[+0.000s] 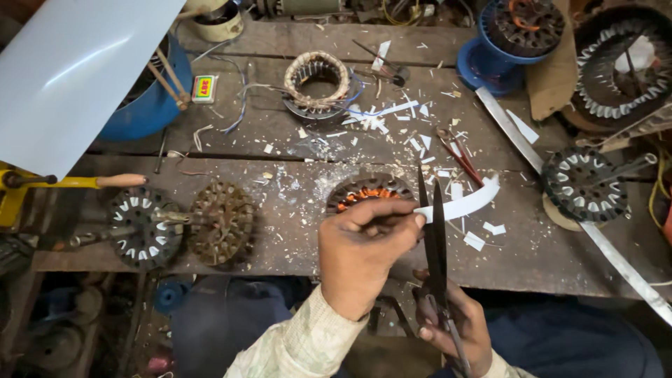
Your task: The person cuts small strips of white insulating paper using scissors and inserts them into the slots of a copper-wound motor rotor. The person repeats this process, cutting and placing paper into the rotor slots to insulate the windings.
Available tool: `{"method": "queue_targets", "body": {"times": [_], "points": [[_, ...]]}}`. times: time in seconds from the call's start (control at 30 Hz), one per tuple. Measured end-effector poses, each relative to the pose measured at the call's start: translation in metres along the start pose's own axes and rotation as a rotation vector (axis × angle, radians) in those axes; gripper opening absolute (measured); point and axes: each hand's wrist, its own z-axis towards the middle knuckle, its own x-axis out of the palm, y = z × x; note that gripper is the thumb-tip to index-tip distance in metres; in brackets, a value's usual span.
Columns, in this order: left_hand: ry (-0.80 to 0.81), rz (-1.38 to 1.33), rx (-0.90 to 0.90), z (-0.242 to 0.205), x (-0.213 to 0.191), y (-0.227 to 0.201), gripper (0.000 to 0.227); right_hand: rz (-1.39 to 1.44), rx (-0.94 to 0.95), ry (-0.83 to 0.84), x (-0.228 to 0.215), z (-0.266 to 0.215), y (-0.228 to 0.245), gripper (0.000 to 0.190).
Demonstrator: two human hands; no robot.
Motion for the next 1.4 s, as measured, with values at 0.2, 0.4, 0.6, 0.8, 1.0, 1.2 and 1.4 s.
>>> {"method": "queue_targets", "body": {"times": [0.2, 0.4, 0.6, 0.8, 1.0, 1.2, 1.4], "points": [[0.016, 0.067, -0.007, -0.004, 0.018, 0.008, 0.021, -0.023, 0.009, -0.058, -0.015, -0.016, -0.002, 0.082], [0.041, 0.123, 0.004, -0.004, 0.029, 0.018, 0.02, -0.003, -0.017, -0.063, -0.024, -0.027, -0.009, 0.08], [0.077, 0.12, -0.011, -0.003, 0.033, 0.026, 0.019, -0.009, -0.086, -0.062, -0.03, -0.031, -0.011, 0.075], [0.083, 0.122, -0.035, 0.0, 0.032, 0.031, 0.018, -0.118, -0.048, -0.131, -0.033, -0.034, -0.021, 0.073], [0.108, 0.005, -0.07, 0.002, 0.03, 0.034, 0.019, -0.075, -0.064, -0.16, -0.031, -0.03, -0.026, 0.072], [0.111, -0.064, -0.003, 0.004, 0.025, 0.032, 0.029, -0.186, -0.063, -0.416, -0.027, -0.015, 0.007, 0.073], [0.141, -0.141, 0.006, 0.002, 0.013, 0.026, 0.028, -1.031, -0.009, -0.613, -0.051, 0.041, 0.063, 0.071]]}}
